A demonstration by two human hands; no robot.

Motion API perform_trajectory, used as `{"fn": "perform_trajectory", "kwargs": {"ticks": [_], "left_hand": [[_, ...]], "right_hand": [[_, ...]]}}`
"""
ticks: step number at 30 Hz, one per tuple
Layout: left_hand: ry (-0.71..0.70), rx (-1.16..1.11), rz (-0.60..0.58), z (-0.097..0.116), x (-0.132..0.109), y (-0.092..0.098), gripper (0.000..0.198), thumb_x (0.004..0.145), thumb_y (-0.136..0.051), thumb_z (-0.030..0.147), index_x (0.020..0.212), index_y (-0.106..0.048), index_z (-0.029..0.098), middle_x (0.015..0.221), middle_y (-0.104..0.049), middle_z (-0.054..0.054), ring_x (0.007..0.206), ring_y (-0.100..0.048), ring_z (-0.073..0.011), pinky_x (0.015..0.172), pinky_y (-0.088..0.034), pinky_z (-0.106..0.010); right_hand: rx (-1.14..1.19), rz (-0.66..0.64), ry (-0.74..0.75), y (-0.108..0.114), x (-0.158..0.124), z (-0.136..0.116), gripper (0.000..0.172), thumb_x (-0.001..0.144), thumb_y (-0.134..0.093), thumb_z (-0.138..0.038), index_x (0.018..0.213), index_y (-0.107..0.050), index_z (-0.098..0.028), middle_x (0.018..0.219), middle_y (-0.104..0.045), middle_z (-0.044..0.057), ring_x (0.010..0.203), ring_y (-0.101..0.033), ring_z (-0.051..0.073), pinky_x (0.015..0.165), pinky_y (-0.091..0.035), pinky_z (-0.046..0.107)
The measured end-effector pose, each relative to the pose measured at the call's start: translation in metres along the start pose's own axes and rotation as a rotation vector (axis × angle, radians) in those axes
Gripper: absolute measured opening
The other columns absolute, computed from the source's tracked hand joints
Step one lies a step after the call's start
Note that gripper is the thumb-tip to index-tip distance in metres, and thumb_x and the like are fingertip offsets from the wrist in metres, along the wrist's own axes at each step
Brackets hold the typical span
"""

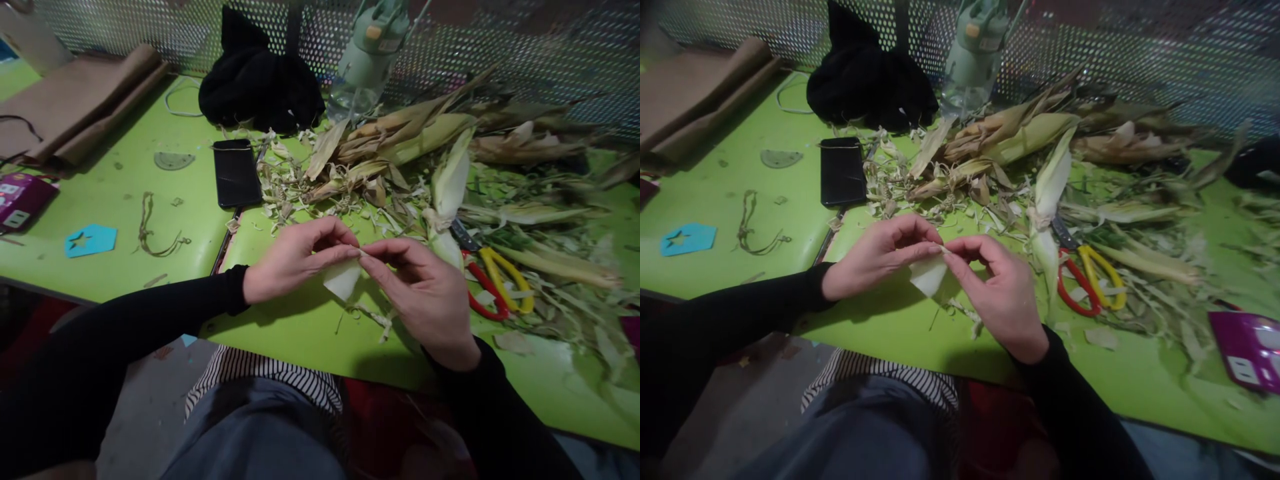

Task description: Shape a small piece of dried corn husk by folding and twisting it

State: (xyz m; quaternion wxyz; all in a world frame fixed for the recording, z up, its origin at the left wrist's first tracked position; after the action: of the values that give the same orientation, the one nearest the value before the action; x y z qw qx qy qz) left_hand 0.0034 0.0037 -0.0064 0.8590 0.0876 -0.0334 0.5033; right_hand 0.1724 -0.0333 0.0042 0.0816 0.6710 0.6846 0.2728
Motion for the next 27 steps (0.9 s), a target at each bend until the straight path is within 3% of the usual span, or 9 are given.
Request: {"fn": "perform_trajectory", "kwargs": {"ticks": [11,19,27], "left_hand": [[0.144,-0.315,-0.073,0.0,0.0,-0.003,0.021,0.086,-0.072,0.029,0.092,-0.062,0.011,0.076,-0.061,0.0,0.067,-0.054,-0.0068,0.062,-0.042,-0.021],[0.225,-0.434,-0.07,0.005,-0.001,-0.002,0.009,0.082,-0.071,0.014,0.086,-0.063,0.012,0.075,-0.063,0.001,0.067,-0.057,-0.0058,0.066,-0.046,-0.02],[0.259,-0.398,-0.079,0.01,-0.002,-0.003,0.006,0.081,-0.069,0.01,0.084,-0.064,0.011,0.072,-0.063,0.001,0.065,-0.057,-0.0057,0.065,-0.047,-0.02]], "right_hand": [[-0.099,0.051,0.112,0.003,-0.001,-0.006,0.009,0.087,-0.069,-0.018,0.093,-0.071,-0.025,0.085,-0.074,-0.002,0.074,-0.067,0.013,0.07,-0.052,0.027],[0.134,-0.001,-0.019,0.003,0.0,-0.008,0.012,0.084,-0.07,-0.014,0.087,-0.072,-0.026,0.083,-0.074,-0.003,0.073,-0.069,0.01,0.066,-0.055,0.02],[0.157,-0.055,-0.09,0.004,0.002,-0.006,0.006,0.082,-0.072,-0.019,0.084,-0.072,-0.024,0.077,-0.073,-0.001,0.066,-0.066,0.011,0.058,-0.054,0.021]]}}
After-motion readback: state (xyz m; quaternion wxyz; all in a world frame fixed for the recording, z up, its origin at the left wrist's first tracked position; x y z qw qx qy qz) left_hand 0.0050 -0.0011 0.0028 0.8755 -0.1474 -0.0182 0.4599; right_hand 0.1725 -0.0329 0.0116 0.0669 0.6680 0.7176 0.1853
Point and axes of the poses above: each hand's wrist, its own x-axis towards the middle knuckle, its own y-axis out of the back of the hand, z = x × y, the point moved 4 cm from there along x, towards the middle knuckle
